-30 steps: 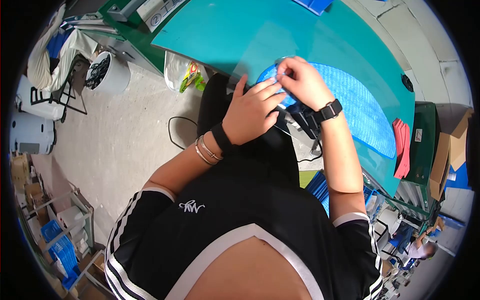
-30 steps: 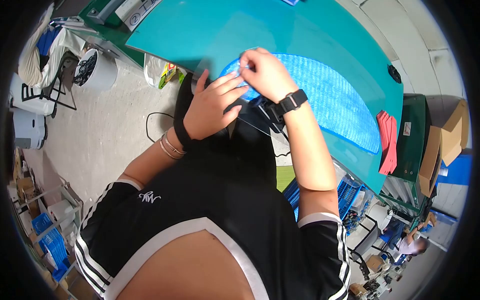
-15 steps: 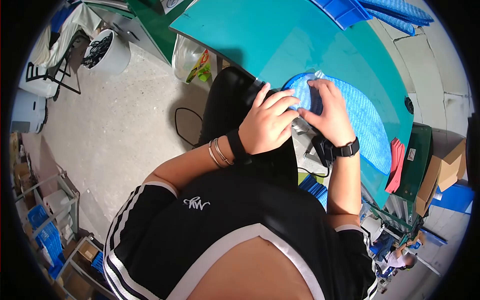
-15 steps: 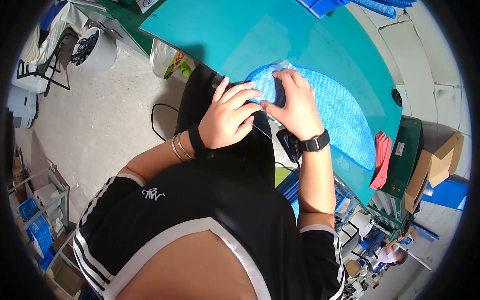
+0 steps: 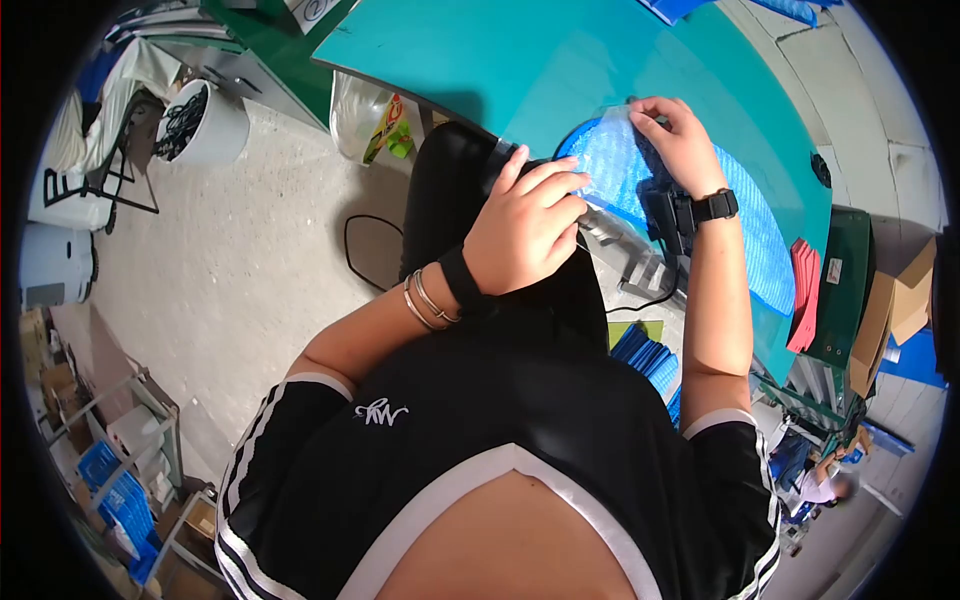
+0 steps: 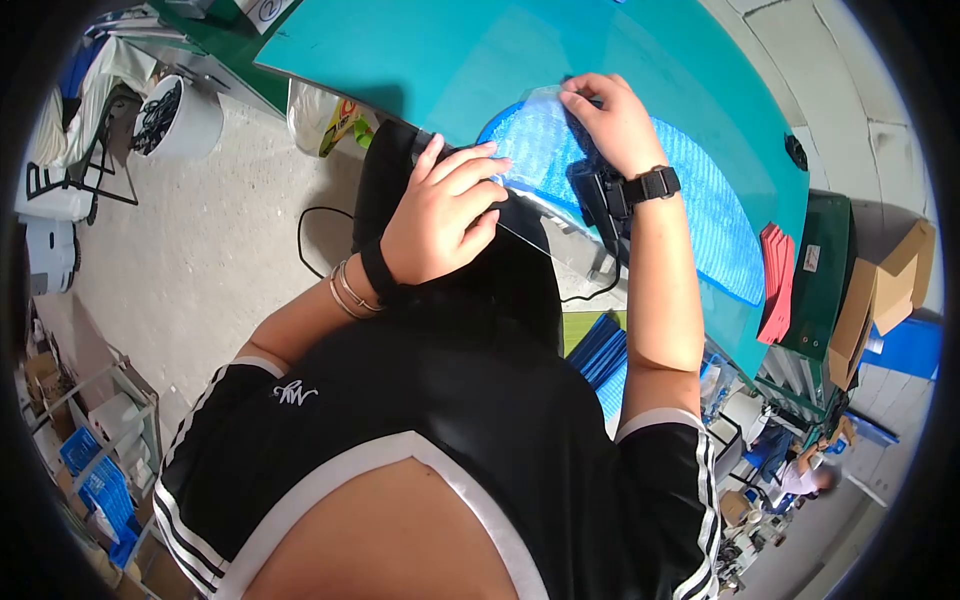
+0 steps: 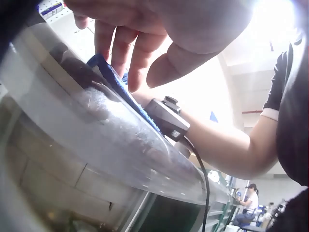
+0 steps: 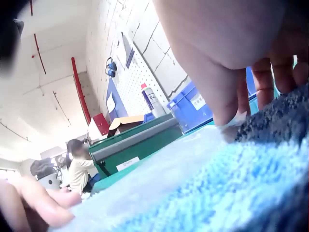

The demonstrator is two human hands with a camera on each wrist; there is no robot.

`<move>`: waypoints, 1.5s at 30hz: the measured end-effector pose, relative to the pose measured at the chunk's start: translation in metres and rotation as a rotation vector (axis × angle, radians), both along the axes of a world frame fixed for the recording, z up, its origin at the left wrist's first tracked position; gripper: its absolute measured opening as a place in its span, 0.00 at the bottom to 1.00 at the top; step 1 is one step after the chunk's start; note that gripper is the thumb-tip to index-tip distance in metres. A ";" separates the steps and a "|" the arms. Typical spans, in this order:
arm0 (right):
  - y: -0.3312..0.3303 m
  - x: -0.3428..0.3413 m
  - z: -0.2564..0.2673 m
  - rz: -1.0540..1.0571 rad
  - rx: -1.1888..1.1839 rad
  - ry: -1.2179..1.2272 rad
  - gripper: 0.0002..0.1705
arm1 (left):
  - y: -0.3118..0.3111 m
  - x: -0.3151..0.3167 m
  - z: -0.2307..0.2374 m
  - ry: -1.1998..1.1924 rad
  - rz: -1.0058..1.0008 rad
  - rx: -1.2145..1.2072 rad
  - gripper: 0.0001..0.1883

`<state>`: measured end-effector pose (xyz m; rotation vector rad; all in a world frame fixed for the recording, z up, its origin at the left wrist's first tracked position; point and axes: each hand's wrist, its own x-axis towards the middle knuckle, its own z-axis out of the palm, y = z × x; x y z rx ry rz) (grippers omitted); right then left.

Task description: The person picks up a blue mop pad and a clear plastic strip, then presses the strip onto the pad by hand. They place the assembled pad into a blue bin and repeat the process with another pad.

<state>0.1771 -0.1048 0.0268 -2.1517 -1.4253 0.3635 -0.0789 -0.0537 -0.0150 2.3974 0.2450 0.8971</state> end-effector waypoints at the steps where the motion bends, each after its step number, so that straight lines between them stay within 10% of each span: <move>1: -0.001 -0.004 0.002 0.016 0.033 0.056 0.14 | -0.001 0.000 0.001 0.001 -0.011 0.006 0.05; 4: -0.007 -0.013 0.008 -0.019 -0.024 0.040 0.10 | -0.002 0.000 0.004 0.049 0.019 0.027 0.09; 10: -0.040 -0.026 0.029 0.404 0.225 0.876 0.05 | -0.009 0.002 0.019 -0.003 0.007 0.019 0.16; 18: -0.044 0.011 0.030 0.141 0.271 1.137 0.09 | -0.021 0.022 0.028 -0.072 -0.088 0.030 0.17; 24: -0.026 0.006 0.021 -0.016 -0.037 0.520 0.05 | -0.029 0.029 0.025 0.000 -0.036 0.018 0.16; 28: -0.017 0.016 -0.007 0.060 0.164 0.197 0.11 | -0.027 0.038 0.030 0.036 0.019 0.059 0.17; 33: -0.023 0.000 0.001 -0.184 0.121 0.105 0.14 | -0.027 0.044 0.015 0.131 0.021 0.133 0.19; 45: -0.038 -0.011 0.009 0.170 -0.021 -0.065 0.23 | -0.028 0.040 0.010 0.120 0.036 0.211 0.20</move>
